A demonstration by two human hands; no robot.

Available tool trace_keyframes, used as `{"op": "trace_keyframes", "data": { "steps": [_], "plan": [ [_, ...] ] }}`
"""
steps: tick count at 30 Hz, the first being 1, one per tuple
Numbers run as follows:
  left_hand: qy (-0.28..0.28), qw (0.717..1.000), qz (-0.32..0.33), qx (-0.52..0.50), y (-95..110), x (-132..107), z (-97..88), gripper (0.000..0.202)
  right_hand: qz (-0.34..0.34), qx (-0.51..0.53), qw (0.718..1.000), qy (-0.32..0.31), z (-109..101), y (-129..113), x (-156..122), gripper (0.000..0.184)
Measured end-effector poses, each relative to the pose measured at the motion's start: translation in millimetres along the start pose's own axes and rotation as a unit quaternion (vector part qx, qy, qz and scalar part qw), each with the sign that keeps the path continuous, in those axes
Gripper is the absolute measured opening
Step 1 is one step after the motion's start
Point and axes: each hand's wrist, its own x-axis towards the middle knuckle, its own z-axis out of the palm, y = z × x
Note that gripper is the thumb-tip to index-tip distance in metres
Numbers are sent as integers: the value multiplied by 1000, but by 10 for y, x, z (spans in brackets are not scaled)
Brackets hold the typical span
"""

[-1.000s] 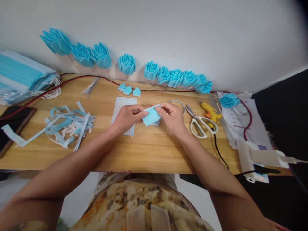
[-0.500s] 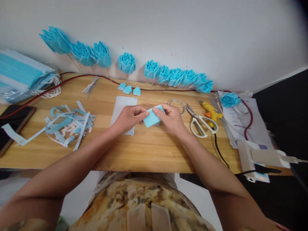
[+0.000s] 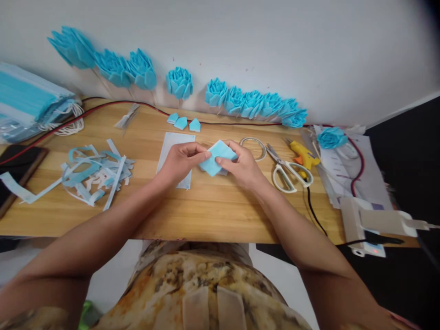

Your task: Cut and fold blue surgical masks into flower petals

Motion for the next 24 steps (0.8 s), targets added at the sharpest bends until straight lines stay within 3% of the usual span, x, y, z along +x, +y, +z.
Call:
{"op": "trace_keyframes", "data": {
  "steps": [7, 15, 19, 22, 24],
  "plan": [
    [61, 996, -10, -61, -15, 41, -35, 21, 12, 80, 997, -5, -48, 51, 57, 25],
    [61, 993, -17, -104, -91, 83, -67, 25, 13, 59, 998, 22, -64, 93, 69, 18],
    [43, 996, -13, -80, -26, 70, -69, 25, 8, 56, 998, -12, -134, 81, 74, 27],
    [5, 1000, -15, -23, 37, 36, -55, 25, -26, 35, 999, -24, -189, 22, 61, 45],
    [-24, 999, -13, 27, 53, 10, -39, 26, -52, 7, 998, -19, -191, -24, 39, 47]
  ]
}}
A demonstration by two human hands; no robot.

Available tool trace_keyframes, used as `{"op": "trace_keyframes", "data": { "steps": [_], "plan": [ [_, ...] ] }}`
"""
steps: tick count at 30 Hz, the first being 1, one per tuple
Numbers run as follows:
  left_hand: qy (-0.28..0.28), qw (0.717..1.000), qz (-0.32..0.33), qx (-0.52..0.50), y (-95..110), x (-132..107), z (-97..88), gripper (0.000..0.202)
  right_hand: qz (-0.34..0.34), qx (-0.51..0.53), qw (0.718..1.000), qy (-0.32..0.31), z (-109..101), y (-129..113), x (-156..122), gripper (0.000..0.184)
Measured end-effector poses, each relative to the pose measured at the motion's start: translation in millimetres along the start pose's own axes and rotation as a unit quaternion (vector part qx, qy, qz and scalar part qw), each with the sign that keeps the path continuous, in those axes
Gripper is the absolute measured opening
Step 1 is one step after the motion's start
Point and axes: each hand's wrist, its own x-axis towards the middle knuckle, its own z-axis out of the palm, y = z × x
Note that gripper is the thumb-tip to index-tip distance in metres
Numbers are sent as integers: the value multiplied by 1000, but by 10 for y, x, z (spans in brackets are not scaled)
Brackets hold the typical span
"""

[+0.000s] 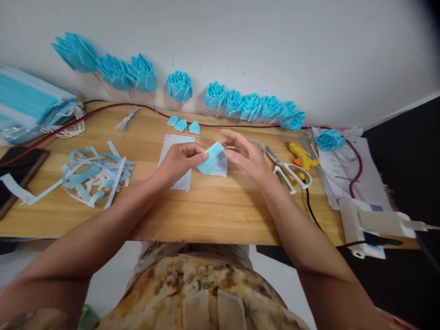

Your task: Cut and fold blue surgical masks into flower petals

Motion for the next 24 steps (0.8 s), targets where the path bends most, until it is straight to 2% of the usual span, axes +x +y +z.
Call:
{"op": "trace_keyframes", "data": {
  "steps": [2, 6, 15, 19, 24],
  "plan": [
    [-22, 999, 11, 46, -11, -19, 19, 26, -15, -39, 999, -1, 38, -36, -22, 42],
    [-35, 995, 30, 89, -60, -28, 42, 25, -4, -113, 993, 22, 173, -47, -57, 18],
    [-33, 999, -12, 7, -147, -18, 127, 29, 28, -44, 990, 127, 319, 41, -108, 21],
    [-34, 998, -34, 33, -176, -41, 158, 25, 19, -44, 987, 153, 312, 68, -117, 22],
    [-65, 996, -17, 63, -150, -55, 156, 20, 1, -43, 979, 198, 249, 92, -88, 25]
  ]
}}
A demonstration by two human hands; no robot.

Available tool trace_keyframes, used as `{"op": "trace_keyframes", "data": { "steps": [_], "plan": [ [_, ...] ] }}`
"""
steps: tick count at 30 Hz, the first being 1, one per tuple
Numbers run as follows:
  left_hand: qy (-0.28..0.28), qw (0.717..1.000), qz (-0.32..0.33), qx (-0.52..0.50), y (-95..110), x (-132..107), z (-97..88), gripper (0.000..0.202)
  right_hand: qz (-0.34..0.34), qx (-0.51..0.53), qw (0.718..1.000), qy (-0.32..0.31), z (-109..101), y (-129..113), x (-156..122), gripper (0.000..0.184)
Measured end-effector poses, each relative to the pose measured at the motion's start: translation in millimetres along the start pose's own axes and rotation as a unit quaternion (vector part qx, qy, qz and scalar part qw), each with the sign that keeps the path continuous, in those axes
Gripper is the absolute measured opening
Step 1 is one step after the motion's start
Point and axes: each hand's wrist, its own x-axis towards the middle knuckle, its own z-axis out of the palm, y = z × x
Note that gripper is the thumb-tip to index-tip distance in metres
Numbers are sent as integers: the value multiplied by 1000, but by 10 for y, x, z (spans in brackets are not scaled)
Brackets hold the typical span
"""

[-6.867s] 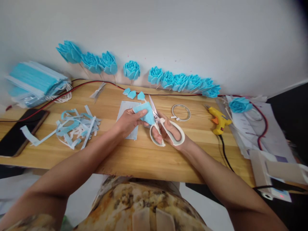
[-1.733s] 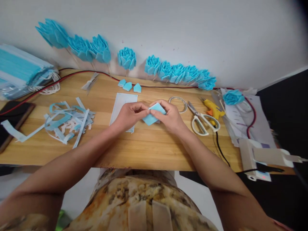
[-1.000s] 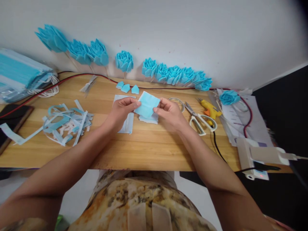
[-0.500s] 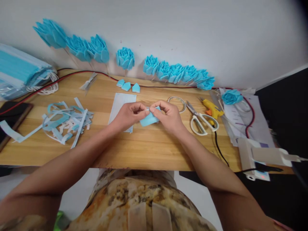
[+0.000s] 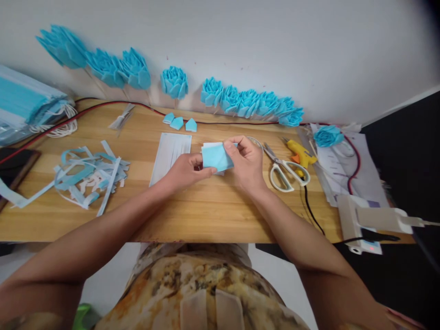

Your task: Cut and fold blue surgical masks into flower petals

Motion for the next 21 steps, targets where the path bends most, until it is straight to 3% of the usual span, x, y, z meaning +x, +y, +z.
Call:
{"op": "trace_keyframes", "data": {
  "steps": [7, 13, 18, 21],
  "plan": [
    [-32, 999, -11, 32, 41, -2, -40, 23, 31, 51, 998, 13, 24, 49, 28, 24],
    [-23, 999, 17, 32, 47, 11, -113, 21, 78, 86, 993, 7, 34, 46, 66, 23],
    [28, 999, 30, 10, 104, 22, -169, 24, 81, 96, 992, -13, -33, 33, 132, 25],
    [104, 993, 35, -42, 141, 27, -164, 17, 41, 39, 998, 1, -59, 36, 132, 18]
  ]
}}
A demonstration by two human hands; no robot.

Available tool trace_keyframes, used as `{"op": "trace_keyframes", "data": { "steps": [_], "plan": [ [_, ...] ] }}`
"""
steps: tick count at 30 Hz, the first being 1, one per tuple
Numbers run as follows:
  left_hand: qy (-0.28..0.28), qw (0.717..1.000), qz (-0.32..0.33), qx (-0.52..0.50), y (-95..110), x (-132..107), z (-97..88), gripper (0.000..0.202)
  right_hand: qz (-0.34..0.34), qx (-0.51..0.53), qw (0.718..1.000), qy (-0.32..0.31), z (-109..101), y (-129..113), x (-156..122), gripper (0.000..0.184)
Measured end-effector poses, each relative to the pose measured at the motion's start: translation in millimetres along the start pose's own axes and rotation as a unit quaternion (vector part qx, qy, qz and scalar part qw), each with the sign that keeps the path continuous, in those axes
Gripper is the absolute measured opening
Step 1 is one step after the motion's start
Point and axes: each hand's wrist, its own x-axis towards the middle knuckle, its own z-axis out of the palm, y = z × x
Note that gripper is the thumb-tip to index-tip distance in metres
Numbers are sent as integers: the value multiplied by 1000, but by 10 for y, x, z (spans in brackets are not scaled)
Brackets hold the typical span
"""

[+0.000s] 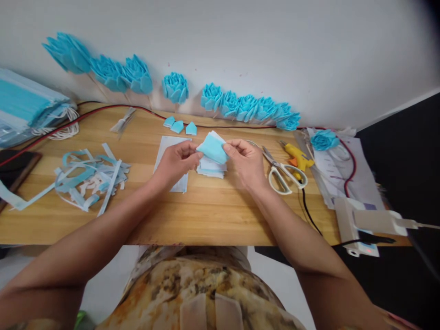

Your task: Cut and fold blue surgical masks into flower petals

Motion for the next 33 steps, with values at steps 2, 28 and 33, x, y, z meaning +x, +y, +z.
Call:
{"op": "trace_keyframes", "data": {
  "steps": [2, 28, 33],
  "plan": [
    [68, 997, 19, -26, 27, -14, 17, 14, -42, -45, 998, 28, 0, -9, -24, 16],
    [-52, 973, -41, -220, -130, -9, 84, 31, -318, -309, 892, -89, 99, 78, -168, 27],
    [-35, 977, -56, -201, -152, -2, 93, 25, -325, -288, 898, -68, 101, 50, -176, 18]
  ]
}}
